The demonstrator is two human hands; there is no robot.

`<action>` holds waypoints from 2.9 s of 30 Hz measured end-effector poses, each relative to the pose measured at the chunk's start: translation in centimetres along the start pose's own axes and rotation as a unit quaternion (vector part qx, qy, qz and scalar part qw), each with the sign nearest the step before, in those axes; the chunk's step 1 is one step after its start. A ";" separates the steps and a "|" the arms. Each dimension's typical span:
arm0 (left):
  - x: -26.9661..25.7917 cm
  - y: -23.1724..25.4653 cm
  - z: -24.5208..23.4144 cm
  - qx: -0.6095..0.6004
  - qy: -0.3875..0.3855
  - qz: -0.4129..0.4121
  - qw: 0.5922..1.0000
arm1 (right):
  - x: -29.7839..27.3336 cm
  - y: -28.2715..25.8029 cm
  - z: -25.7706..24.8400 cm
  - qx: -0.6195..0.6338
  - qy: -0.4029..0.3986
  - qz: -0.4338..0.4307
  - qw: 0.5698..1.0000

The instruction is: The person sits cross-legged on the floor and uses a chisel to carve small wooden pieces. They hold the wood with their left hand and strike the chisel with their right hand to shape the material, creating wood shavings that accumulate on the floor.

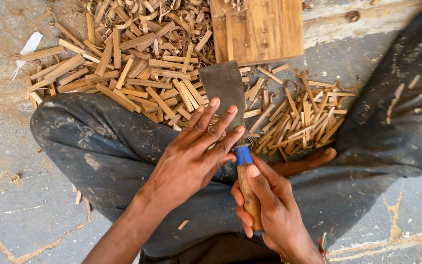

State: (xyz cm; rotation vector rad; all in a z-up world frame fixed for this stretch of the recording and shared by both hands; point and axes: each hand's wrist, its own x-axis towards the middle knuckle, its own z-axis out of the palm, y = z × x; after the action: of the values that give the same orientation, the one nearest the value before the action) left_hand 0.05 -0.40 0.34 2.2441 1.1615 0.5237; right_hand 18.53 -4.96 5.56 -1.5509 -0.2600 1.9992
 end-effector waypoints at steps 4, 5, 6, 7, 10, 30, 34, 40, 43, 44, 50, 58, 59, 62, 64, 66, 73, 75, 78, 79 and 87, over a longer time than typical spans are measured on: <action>1.6 -2.1 0.1 0.022 0.003 0.023 0.999 | 1.6 -1.2 1.1 -0.012 -0.012 -0.009 1.000; 2.0 -2.6 0.3 0.038 0.010 0.034 0.999 | 2.5 -1.6 1.2 -0.019 -0.016 -0.021 0.999; 2.4 -3.6 0.3 0.045 -0.010 0.043 0.998 | 3.2 -1.9 1.3 -0.025 -0.020 -0.033 0.999; 3.1 -5.0 0.2 0.053 -0.030 0.048 0.997 | 3.6 -1.9 1.4 -0.020 -0.018 -0.035 0.999; 3.8 -6.7 -0.5 0.113 -0.030 0.087 0.989 | 4.6 -1.5 2.4 -0.012 -0.021 -0.056 0.998; 0.5 0.3 0.3 0.068 0.042 -0.001 0.997 | 1.4 1.1 -0.6 -0.032 -0.039 -0.095 0.994; 0.6 -0.7 0.6 0.059 0.032 0.003 0.998 | 1.6 0.7 0.0 -0.024 -0.036 -0.081 0.996; 3.3 -3.6 0.4 0.063 0.048 0.000 0.997 | 5.2 -2.0 2.3 -0.031 -0.017 -0.093 0.995; 3.9 -4.8 -0.3 0.047 0.039 0.000 0.998 | 7.0 -2.0 2.5 -0.027 -0.026 -0.121 0.992; 3.7 -4.7 -0.5 0.038 0.032 -0.003 0.999 | 7.0 -1.8 2.3 -0.020 -0.028 -0.116 0.993; 2.3 -3.3 -0.5 -0.012 0.145 -0.051 0.988 | 4.7 -0.6 -0.9 0.046 -0.058 -0.165 0.983; 9.0 -4.2 3.6 0.067 0.227 -0.087 0.968 | 0.7 -0.7 -6.6 0.050 0.047 -0.190 0.979; 10.0 -4.7 4.1 0.087 0.229 -0.088 0.966 | 0.3 -0.4 -7.0 0.052 0.059 -0.185 0.980; 11.9 -6.3 5.7 0.091 0.236 -0.114 0.961 | -1.0 0.6 -8.2 0.056 0.078 -0.178 0.979; 11.4 -7.2 6.6 0.095 0.273 -0.088 0.953 | -1.5 1.6 -8.8 0.069 0.075 -0.179 0.979; 10.9 -8.0 7.1 0.075 0.305 -0.068 0.947 | -1.5 2.7 -9.2 0.091 0.066 -0.184 0.976; 10.1 -8.3 7.0 -0.023 0.345 -0.061 0.936 | -1.0 3.8 -8.4 0.079 0.049 -0.146 0.985; 10.2 -8.3 6.9 -0.024 0.347 -0.055 0.936 | -0.9 3.4 -7.7 0.056 0.051 -0.135 0.988; 10.3 -8.3 6.7 -0.033 0.349 -0.046 0.935 | -0.8 2.6 -6.4 0.029 0.029 -0.138 0.990; 10.2 -8.2 6.6 -0.036 0.349 -0.043 0.936 | -0.7 2.3 -6.0 0.019 0.029 -0.132 0.991; 6.0 -5.2 3.1 -0.073 0.310 -0.040 0.947 | -0.4 1.6 -3.9 -0.022 0.013 -0.088 0.996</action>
State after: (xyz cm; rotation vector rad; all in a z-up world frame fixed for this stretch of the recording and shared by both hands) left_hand 1.97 6.12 -4.82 1.9419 1.4416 1.3002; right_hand 21.68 -7.27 3.90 -1.5237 -0.4169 1.8482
